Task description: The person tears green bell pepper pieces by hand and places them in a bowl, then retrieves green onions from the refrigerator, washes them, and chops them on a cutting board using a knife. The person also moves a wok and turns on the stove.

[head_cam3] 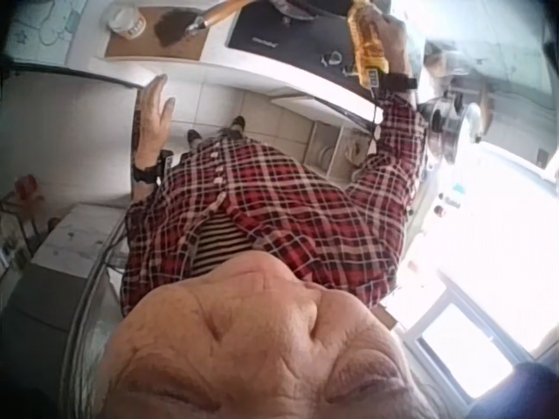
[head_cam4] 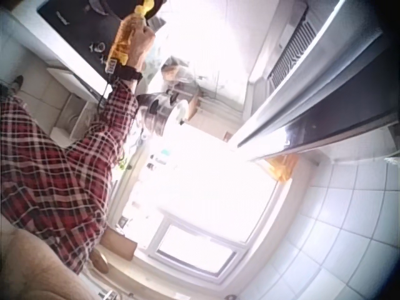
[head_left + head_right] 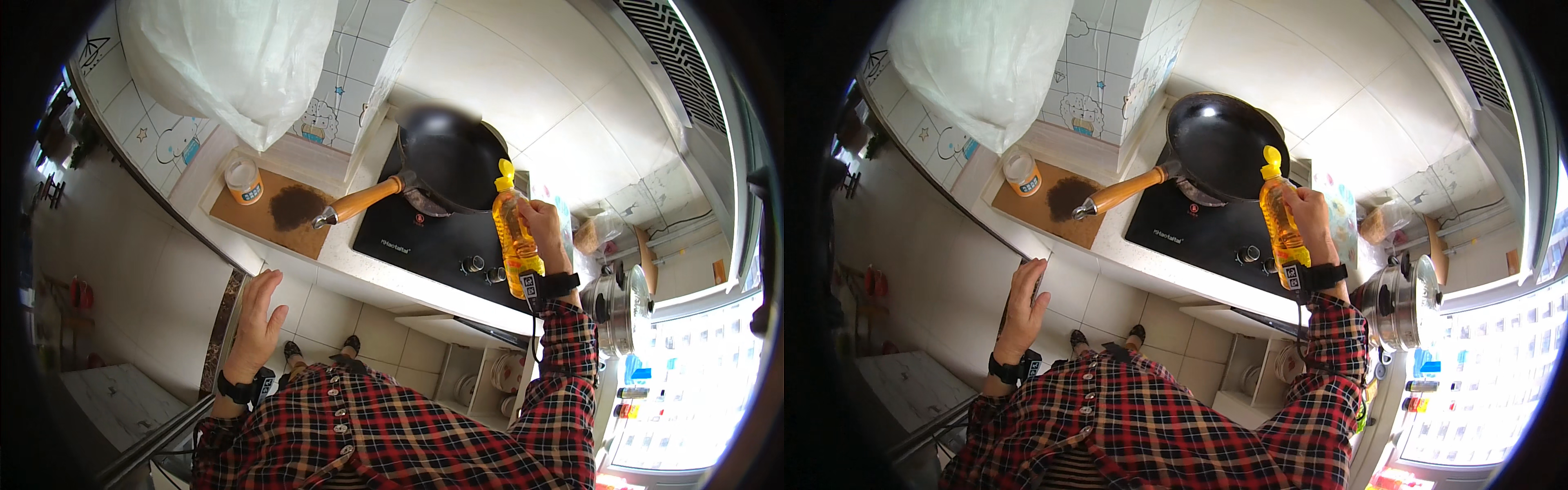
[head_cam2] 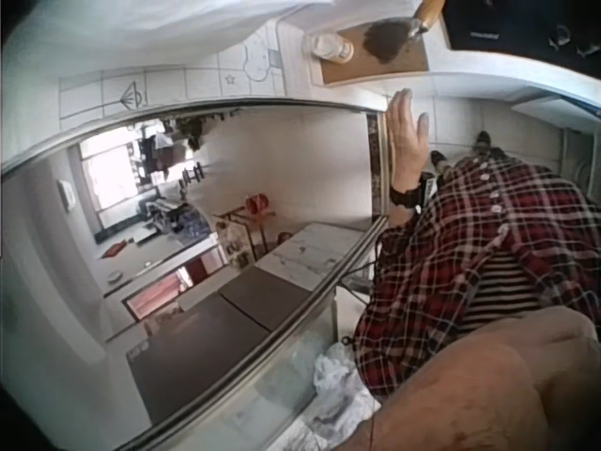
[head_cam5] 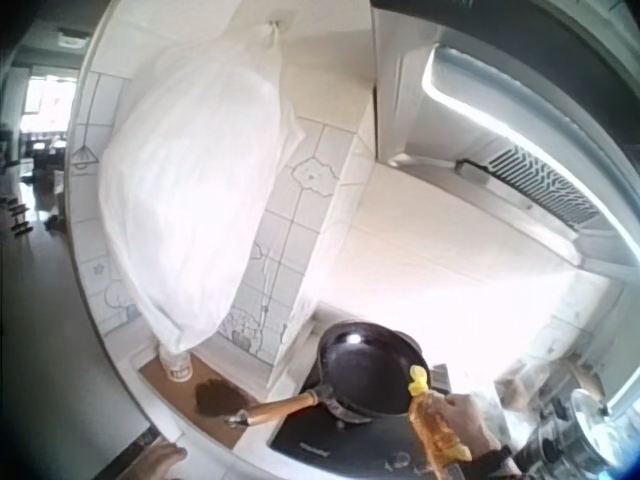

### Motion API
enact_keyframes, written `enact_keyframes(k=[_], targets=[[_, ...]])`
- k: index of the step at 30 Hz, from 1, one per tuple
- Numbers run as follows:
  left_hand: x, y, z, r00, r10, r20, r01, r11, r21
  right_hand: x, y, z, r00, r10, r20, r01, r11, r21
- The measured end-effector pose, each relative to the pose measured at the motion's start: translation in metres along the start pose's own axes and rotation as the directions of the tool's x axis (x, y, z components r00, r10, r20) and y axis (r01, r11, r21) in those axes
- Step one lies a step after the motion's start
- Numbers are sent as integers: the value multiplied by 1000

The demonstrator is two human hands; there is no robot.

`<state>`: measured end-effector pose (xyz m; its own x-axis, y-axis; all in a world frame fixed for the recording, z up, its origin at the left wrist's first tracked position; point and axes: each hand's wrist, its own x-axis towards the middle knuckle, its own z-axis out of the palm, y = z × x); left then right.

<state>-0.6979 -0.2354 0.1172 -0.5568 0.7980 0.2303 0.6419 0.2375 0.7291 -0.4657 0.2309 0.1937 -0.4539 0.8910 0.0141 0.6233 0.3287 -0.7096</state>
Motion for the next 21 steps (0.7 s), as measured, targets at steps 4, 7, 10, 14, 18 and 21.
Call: enact_keyframes(k=[4,7,10,14,18,21], targets=[[-3,4,7,999,-32,-10,33,999,4,27,15,-1,1000,9,-2,-9,988,-155],[-6,3,12,998,-53,-20,53,998,22,37,15,-4,999,-48,11,49,963,-266],[-6,1,17,998,-46,-32,47,999,27,42,13,-6,998,-65,20,68,963,-261],[-4,2,21,998,-67,-19,66,997,-27,48,10,-8,998,-52,43,63,947,-314],[-2,4,22,998,-60,-23,60,998,-25,53,8,-10,998,-36,45,50,934,-354],[0,4,22,998,-60,-34,59,997,-39,52,6,-12,999,-19,47,35,929,-367]])
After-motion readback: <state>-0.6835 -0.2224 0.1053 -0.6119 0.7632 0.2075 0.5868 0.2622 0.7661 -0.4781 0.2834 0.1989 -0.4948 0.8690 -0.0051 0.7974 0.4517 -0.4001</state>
